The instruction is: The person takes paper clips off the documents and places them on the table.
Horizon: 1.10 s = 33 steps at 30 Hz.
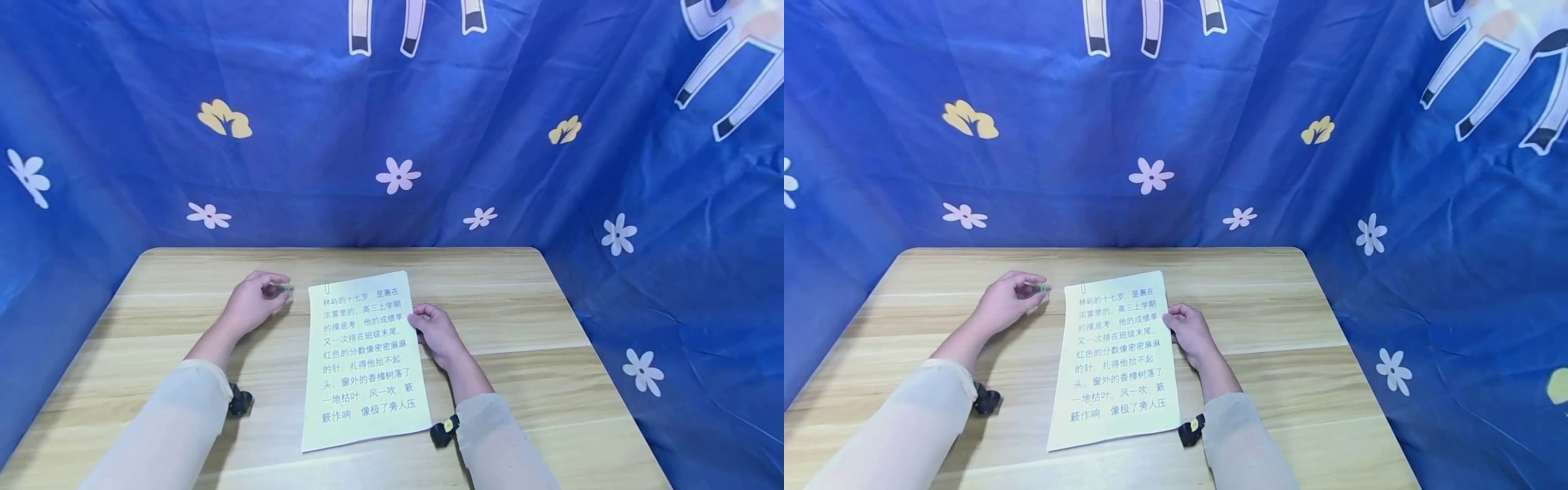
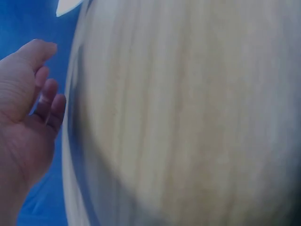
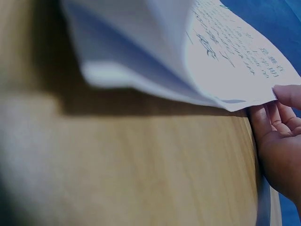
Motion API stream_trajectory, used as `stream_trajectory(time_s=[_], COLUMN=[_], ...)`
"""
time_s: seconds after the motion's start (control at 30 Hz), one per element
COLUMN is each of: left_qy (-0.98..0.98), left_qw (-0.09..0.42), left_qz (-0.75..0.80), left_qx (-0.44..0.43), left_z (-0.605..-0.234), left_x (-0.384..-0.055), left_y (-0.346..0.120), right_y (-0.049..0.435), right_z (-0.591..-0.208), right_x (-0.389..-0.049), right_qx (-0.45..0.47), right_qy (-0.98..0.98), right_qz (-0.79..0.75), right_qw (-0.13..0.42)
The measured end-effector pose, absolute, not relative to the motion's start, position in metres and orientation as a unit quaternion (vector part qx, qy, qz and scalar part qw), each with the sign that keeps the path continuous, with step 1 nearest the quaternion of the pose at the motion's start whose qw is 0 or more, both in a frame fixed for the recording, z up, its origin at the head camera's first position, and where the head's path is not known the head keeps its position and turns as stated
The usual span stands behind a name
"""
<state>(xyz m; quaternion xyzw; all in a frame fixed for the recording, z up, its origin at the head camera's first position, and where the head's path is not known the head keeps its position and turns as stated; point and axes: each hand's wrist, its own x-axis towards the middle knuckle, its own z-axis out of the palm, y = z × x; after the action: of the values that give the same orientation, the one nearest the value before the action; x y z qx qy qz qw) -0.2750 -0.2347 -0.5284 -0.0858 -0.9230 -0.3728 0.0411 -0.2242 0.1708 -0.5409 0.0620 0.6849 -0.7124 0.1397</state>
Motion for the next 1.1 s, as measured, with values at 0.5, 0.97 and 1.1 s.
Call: stream_trajectory(time_s=[0.5,0.97,1.1], left_qy=[-0.938,-0.94,-0.94], left_qw=[-0.005,-0.016,-0.024], left_qz=[-0.334,-0.327,-0.329], left_qx=[-0.092,-0.094,-0.091], left_z=[-0.531,-0.534,-0.535], left_x=[-0.286,-0.294,-0.294], left_y=[-0.234,-0.238,-0.239], right_y=[0.169,0.169,0.168], right_z=[-0.544,-0.544,-0.544], right_x=[-0.225,-0.226,-0.226], right_qx=[0.062,0.062,0.064], right_qy=[0.689,0.691,0.693], right_qz=[-0.711,-0.709,-0.707], right_qw=[0.131,0.126,0.126])
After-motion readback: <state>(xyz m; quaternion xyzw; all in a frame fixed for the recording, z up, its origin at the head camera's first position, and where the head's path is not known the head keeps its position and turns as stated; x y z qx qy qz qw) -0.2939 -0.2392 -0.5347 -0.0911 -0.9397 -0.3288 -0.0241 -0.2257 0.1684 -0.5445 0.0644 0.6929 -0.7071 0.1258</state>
